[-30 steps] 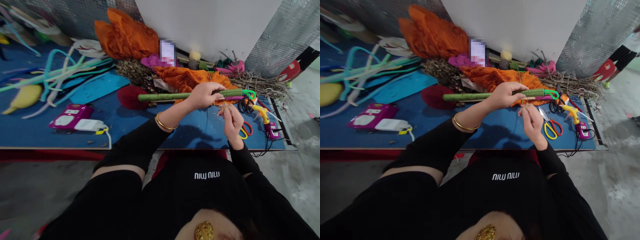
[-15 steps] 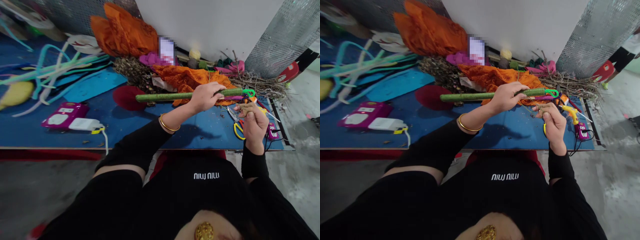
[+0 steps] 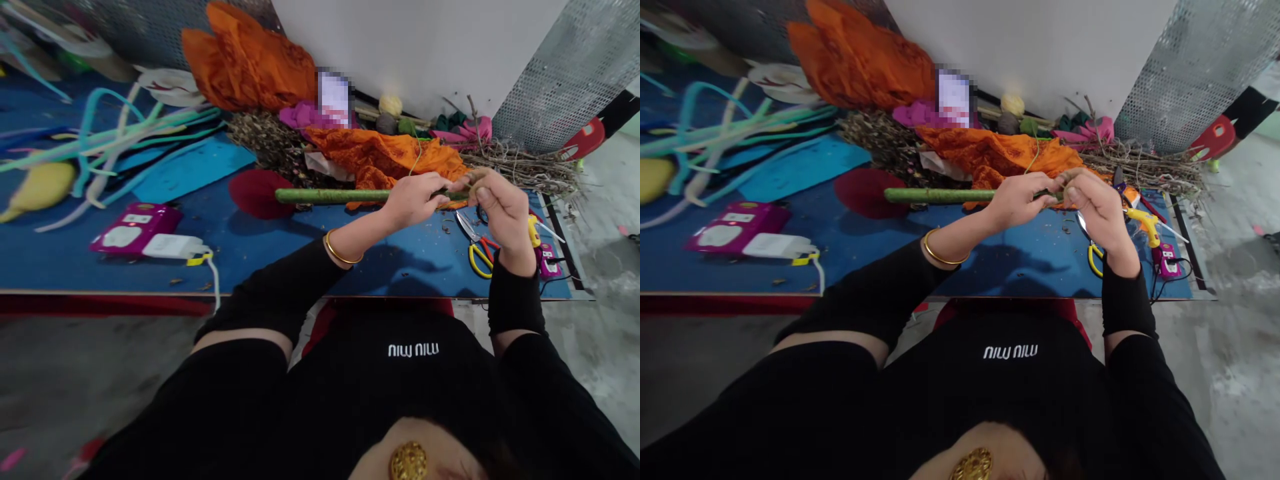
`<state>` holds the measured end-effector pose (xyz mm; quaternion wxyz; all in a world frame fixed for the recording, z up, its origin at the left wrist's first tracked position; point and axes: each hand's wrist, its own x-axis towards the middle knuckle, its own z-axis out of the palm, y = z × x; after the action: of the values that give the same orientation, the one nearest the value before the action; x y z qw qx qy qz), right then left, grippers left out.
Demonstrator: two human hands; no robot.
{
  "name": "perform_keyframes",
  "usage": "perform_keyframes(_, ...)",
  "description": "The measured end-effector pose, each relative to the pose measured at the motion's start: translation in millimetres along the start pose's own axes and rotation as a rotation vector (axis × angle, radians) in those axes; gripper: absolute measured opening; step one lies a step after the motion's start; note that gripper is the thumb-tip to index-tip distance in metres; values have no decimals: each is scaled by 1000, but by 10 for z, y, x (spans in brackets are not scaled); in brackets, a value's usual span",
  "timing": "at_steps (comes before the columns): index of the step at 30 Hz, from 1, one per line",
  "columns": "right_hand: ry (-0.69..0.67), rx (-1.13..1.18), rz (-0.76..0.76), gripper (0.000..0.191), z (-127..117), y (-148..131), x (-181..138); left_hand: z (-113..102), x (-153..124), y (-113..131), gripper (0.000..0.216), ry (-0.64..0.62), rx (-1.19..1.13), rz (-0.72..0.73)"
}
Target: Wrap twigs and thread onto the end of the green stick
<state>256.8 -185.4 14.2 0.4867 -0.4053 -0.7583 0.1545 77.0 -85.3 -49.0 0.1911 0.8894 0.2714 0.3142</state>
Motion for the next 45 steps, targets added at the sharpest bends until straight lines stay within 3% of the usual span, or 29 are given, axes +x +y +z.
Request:
perform_keyframes(3,31,22,27,45,-37,43,10,11,-15,1,38,12,5,3)
perform_keyframes(12,-104,-46,39,42,11,197,48,79,-103,2,33,67,32,53)
perform_keyframes(17,-125,-155,35,38,30,287,32,135,-158,9,38,122,22,10)
perform_keyframes(23,-114,-104,90,31,62,245,26,183,-169,-32,31,113,72,160)
perform_keyframes(26,32,5,122,30,73,158,-1,158,-158,-28,32,126,57,139)
perform_keyframes(31,408,458,302,30,-102,139,-172,-7,-116,12,35,145,30,72)
perform_keyframes(35,424,560,440,29,-391,284,-279,-134,-70,16,38,138,8,41)
perform_keyframes(38,411,529,451,30,-515,453,-217,-177,-59,2,38,96,-54,40)
perform_keyframes(42,561,371,372,35,-404,793,-16,-261,-80,-15,36,6,-179,56)
perform_keyframes(45,582,345,452,39,-177,1019,44,-408,-94,-8,36,12,-246,53)
